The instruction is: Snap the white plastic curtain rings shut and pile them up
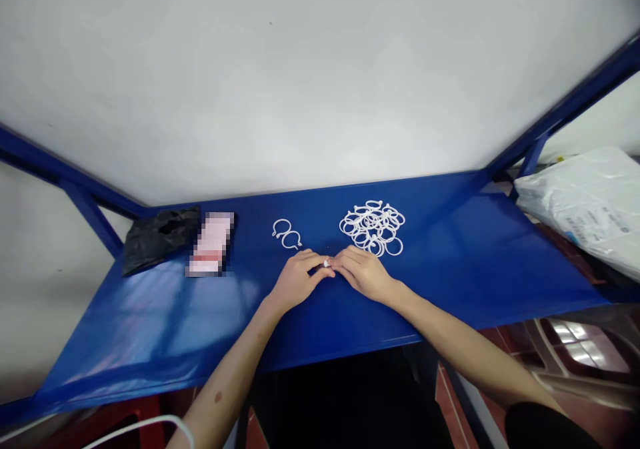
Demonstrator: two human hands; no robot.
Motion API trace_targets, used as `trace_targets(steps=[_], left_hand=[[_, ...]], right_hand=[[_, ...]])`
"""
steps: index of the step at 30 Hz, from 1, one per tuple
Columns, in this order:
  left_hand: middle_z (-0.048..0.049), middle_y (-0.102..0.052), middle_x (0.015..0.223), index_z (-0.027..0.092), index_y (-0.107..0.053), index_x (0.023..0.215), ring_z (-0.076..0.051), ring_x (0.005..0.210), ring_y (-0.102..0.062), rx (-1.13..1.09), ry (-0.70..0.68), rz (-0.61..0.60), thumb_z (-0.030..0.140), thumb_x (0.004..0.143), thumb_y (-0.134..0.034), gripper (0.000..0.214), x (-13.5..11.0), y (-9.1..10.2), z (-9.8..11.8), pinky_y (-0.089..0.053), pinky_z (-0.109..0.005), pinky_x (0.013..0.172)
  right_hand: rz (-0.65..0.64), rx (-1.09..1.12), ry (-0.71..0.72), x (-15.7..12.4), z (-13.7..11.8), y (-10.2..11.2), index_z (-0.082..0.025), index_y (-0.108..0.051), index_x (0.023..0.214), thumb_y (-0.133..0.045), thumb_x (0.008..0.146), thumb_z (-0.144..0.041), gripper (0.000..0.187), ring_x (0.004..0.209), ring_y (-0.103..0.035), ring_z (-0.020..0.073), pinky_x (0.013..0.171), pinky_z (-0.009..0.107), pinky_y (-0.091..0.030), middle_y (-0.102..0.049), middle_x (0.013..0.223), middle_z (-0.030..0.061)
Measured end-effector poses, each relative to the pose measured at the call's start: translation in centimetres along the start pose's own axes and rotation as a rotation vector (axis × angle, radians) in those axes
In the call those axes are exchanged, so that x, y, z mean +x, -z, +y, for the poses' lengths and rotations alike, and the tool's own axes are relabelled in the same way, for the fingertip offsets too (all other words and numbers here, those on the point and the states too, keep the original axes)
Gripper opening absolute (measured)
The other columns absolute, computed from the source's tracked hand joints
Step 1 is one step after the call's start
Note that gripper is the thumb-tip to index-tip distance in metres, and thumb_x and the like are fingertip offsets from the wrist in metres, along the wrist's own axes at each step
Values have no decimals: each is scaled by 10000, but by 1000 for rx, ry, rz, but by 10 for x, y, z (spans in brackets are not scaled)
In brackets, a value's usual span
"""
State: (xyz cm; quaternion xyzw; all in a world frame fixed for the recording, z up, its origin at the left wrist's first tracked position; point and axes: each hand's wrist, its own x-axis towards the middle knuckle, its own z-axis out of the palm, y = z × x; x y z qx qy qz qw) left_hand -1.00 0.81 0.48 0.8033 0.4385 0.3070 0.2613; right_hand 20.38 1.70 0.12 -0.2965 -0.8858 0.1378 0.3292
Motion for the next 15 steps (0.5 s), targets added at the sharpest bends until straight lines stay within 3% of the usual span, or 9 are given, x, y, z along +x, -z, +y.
trace_targets(steps=[4, 8, 11, 15], left_hand=[[-55, -727, 1112, 261, -686, 1210, -214, 1036, -658, 117, 19, 103, 370, 950, -606, 293, 1, 4, -1, -515, -405, 982], [-88, -679, 1178, 241, -662, 1240, -267, 1138, -595, 357, 100, 196, 309, 959, -562, 306, 3, 11, -10, -470, -454, 1010], [-108, -657, 1230, 228, -646, 1272, -309, 1161, -556, 521, 172, 176, 169, 914, -524, 383, 3, 14, -18, -454, -464, 949], [-97, -665, 1226, 250, -649, 1269, -322, 1143, -545, 595, 202, 105, 110, 873, -504, 444, 1, 16, -25, -427, -457, 900]], right_hand=[[112, -41, -128, 5, 8, 14, -234, -669, 1059, -500, 1024, -251, 174, 945, -673, 207, 820, 369, -580, -711, 1027, 76], [336, -156, -404, 0, 34, 47, -233, -672, 1022, -512, 1009, -285, 169, 893, -668, 210, 759, 354, -569, -685, 1004, 84], [437, -248, -582, -11, 60, 70, -197, -673, 995, -525, 981, -316, 190, 756, -644, 193, 693, 341, -548, -677, 967, 92], [446, -307, -733, -27, 86, 89, -165, -679, 984, -563, 903, -294, 191, 740, -649, 209, 749, 369, -533, -700, 893, 94]])
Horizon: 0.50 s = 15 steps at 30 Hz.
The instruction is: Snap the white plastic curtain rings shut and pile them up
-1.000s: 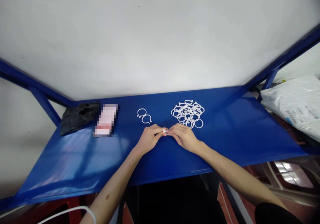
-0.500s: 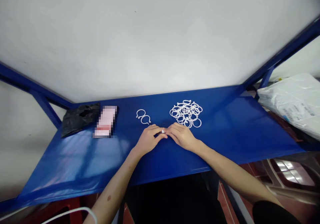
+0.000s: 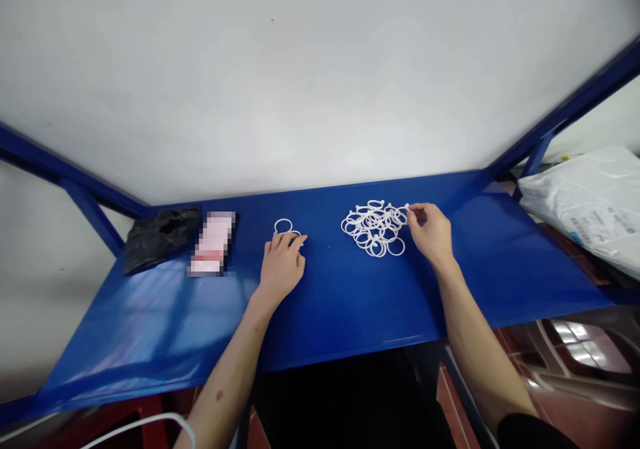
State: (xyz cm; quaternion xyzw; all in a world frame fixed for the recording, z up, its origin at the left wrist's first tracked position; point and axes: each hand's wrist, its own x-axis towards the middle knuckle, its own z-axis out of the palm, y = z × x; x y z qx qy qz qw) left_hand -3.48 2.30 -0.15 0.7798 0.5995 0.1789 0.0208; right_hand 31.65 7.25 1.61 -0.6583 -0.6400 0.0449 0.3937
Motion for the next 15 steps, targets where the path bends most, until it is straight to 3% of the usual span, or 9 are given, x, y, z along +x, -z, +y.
trace_targets(steps=[6, 15], left_hand=[[-97, -702, 1127, 229, -684, 1187, -304, 1075, -568, 1, 10, 0, 183, 957, -475, 315, 1, 1, -2, -408, -441, 857], [-90, -744, 1019, 195, -690, 1127, -291, 1031, -609, -41, 33, 75, 251, 974, -512, 241, 2, 3, 2, -409, -420, 862]], right_hand=[[-179, -29, -150, 2, 15, 14, -191, -689, 877, -598, 820, -299, 153, 747, -670, 212, 723, 346, -507, -727, 817, 63], [-376, -236, -286, 0, 25, 19, -225, -700, 899, -617, 801, -302, 150, 773, -683, 204, 690, 310, -472, -747, 861, 32]])
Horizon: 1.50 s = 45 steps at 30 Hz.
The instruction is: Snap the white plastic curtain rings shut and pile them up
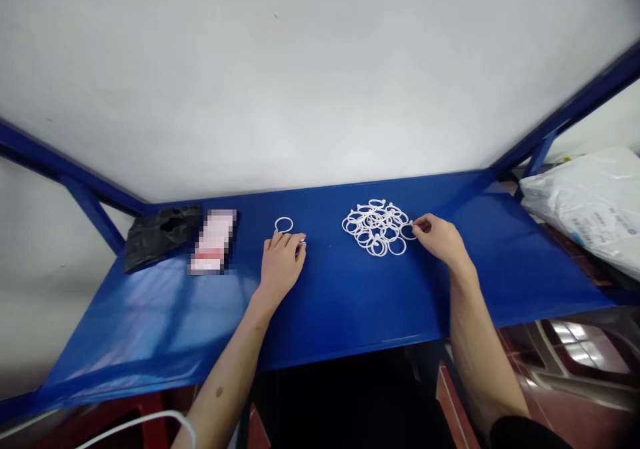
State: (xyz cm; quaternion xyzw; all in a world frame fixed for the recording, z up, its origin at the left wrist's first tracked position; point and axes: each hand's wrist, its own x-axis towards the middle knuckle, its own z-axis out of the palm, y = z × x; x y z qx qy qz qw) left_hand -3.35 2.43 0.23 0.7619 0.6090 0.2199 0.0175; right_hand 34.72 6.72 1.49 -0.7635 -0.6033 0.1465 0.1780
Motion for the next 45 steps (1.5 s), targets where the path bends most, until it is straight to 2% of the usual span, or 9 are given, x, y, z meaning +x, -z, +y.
trace_targets(steps=[7, 13, 17, 20, 22, 26, 30, 39, 45], left_hand=[[-55, -765, 949, 203, -658, 1148, -250, 955, -638, -104, 28, 43, 254, 981, -513, 227, 0, 0, 2, -421, -400, 855], [-78, -756, 1020, 197, -618, 1201, -256, 1038, -636, -180, 44, 19, 208, 974, -484, 264, 0, -3, 4, -437, -405, 882], [-78, -738, 1059, 189, -625, 1194, -248, 1041, -632, -237, 35, 39, 180, 944, -528, 269, -1, -3, 5, -450, -409, 914], [-61, -737, 1029, 207, -647, 1190, -240, 1001, -634, -264, 2, 35, 193, 950, -541, 263, -1, -2, 6, -463, -417, 916], [-51, -742, 1012, 225, -660, 1197, -232, 983, -637, -308, -33, 23, 223, 968, -538, 260, -1, -1, 8, -474, -425, 927], [-28, -751, 1017, 258, -656, 1226, -187, 968, -682, -571, -48, -83, 275, 979, -545, 271, -4, 2, 16, -532, -366, 917], [-16, -750, 1065, 246, -673, 1101, -161, 941, -726, -800, 10, -242, 274, 953, -569, 183, -6, 4, 24, -567, -300, 875], [-31, -763, 979, 221, -672, 1046, -184, 929, -731, -970, 143, -237, 370, 918, -635, 200, -7, 3, 24, -567, -312, 870], [-32, -770, 965, 231, -742, 1013, -187, 867, -728, -931, 159, -180, 397, 882, -685, 220, -8, -2, 24, -574, -320, 835]], right_hand=[[13, -15, -1, -3, -7, -1, -230, -701, 919, -578, 852, -319, 166, 818, -696, 212, 702, 298, -462, -756, 885, 38], [52, 42, -42, -3, -8, -1, -232, -692, 942, -562, 864, -271, 156, 829, -710, 220, 702, 300, -460, -767, 859, 31], [201, 6, -67, -5, -14, -1, -216, -701, 951, -579, 873, -291, 163, 795, -701, 248, 694, 331, -473, -763, 856, 59], [423, 63, 80, -13, -30, -7, -186, -694, 982, -558, 912, -285, 182, 792, -687, 246, 731, 358, -504, -750, 869, 86], [496, 141, 322, -24, -48, -15, -173, -682, 1005, -534, 948, -272, 187, 826, -679, 238, 763, 365, -525, -739, 896, 97], [310, 255, 860, -56, -88, -38, -197, -659, 1040, -542, 972, -211, 136, 882, -681, 211, 798, 352, -556, -737, 946, 76], [108, 294, 1075, -80, -111, -60, -195, -607, 1153, -573, 972, -229, 187, 957, -693, 213, 819, 357, -584, -736, 1060, 89], [33, 481, 918, -84, -105, -78, -192, -569, 1162, -567, 993, -274, 188, 760, -720, 167, 702, 307, -590, -735, 880, 49], [-23, 494, 939, -85, -107, -76, -195, -607, 1044, -544, 1009, -264, 100, 715, -685, 157, 646, 285, -558, -721, 854, 46]])
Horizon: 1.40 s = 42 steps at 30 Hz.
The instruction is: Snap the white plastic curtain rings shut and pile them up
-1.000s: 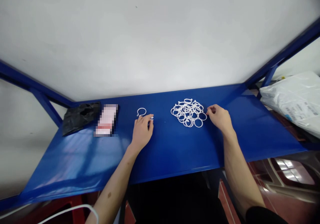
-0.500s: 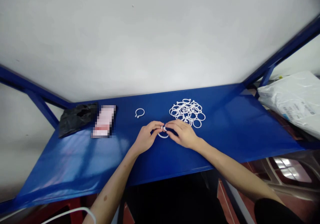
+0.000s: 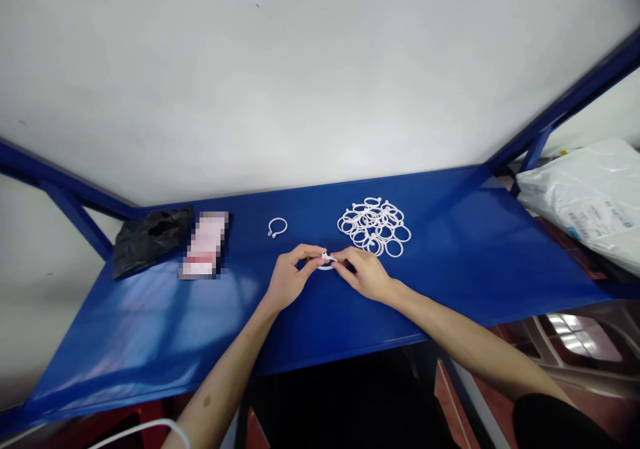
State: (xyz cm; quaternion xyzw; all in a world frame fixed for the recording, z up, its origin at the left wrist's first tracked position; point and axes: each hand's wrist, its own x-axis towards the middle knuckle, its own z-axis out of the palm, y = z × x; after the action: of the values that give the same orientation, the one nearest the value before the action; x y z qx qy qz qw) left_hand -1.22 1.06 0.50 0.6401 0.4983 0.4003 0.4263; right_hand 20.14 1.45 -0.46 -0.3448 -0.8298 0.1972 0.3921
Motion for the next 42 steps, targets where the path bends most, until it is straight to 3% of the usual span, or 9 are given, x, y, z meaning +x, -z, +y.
trace_targets(steps=[10, 17, 26, 28, 30, 33, 35, 38, 42], left_hand=[[-40, -775, 896, 227, -778, 958, -181, 771, -709, 46, -86, 31, 391, 875, -703, 199, -2, -6, 2, -574, -322, 748], [-10, -710, 748, 243, -796, 949, -129, 632, -627, 86, -161, 77, 331, 884, -698, 148, -6, -11, 4, -497, -269, 607], [-30, -757, 933, 249, -745, 1054, -151, 745, -671, 205, -219, 18, 326, 927, -643, 180, -3, -9, 9, -563, -312, 741], [-38, -750, 1035, 265, -706, 1156, -168, 844, -676, 292, -257, 23, 318, 955, -599, 233, 0, -1, 8, -565, -345, 820], [-48, -735, 1087, 268, -677, 1216, -198, 968, -657, 410, -298, 124, 298, 974, -559, 270, 4, 9, 4, -542, -394, 916], [-89, -703, 1141, 253, -682, 1214, -265, 1096, -590, 648, -288, 322, 277, 965, -547, 285, 11, 24, -8, -483, -473, 999], [-128, -662, 1234, 229, -666, 1251, -316, 1167, -534, 792, -241, 364, 268, 952, -547, 325, 14, 30, -18, -453, -513, 1009], [-162, -589, 1362, 209, -656, 1265, -382, 1220, -471, 947, -157, 348, 275, 928, -561, 356, 16, 33, -30, -436, -561, 966], [-161, -621, 1299, 209, -688, 1171, -394, 1194, -468, 1004, -109, 351, 283, 927, -554, 288, 16, 33, -34, -435, -563, 917]], right_hand=[[-26, -49, 39, -2, 1, 0, -200, -622, 1044, -475, 1037, -235, 151, 824, -679, 181, 738, 321, -575, -703, 921, 72], [-78, -216, 135, -6, 1, 0, -176, -636, 1038, -472, 1027, -169, 165, 783, -630, 183, 695, 302, -537, -703, 902, 78], [-148, -292, 153, 8, 2, 15, -187, -674, 1047, -456, 1048, -235, 223, 809, -664, 180, 714, 314, -552, -730, 905, 66], [-128, -284, 116, 12, 7, 30, -194, -681, 1053, -469, 1045, -259, 222, 867, -683, 188, 750, 325, -565, -731, 952, 70], [-35, -281, 2, 14, 16, 51, -208, -688, 1046, -489, 1037, -287, 214, 935, -685, 197, 791, 337, -568, -722, 1021, 78], [156, -331, -247, 8, 34, 85, -207, -692, 1034, -526, 1013, -334, 211, 850, -677, 193, 761, 336, -554, -712, 989, 81], [217, -355, -386, 1, 44, 102, -197, -682, 1065, -571, 976, -363, 218, 715, -649, 176, 696, 323, -537, -711, 912, 65], [157, -361, -505, -5, 48, 114, -202, -675, 969, -607, 929, -345, 164, 641, -613, 155, 650, 299, -503, -703, 825, 36], [-28, -361, -515, -7, 45, 112, -207, -652, 846, -586, 905, -296, 126, 663, -600, 148, 649, 298, -470, -692, 854, 34]])
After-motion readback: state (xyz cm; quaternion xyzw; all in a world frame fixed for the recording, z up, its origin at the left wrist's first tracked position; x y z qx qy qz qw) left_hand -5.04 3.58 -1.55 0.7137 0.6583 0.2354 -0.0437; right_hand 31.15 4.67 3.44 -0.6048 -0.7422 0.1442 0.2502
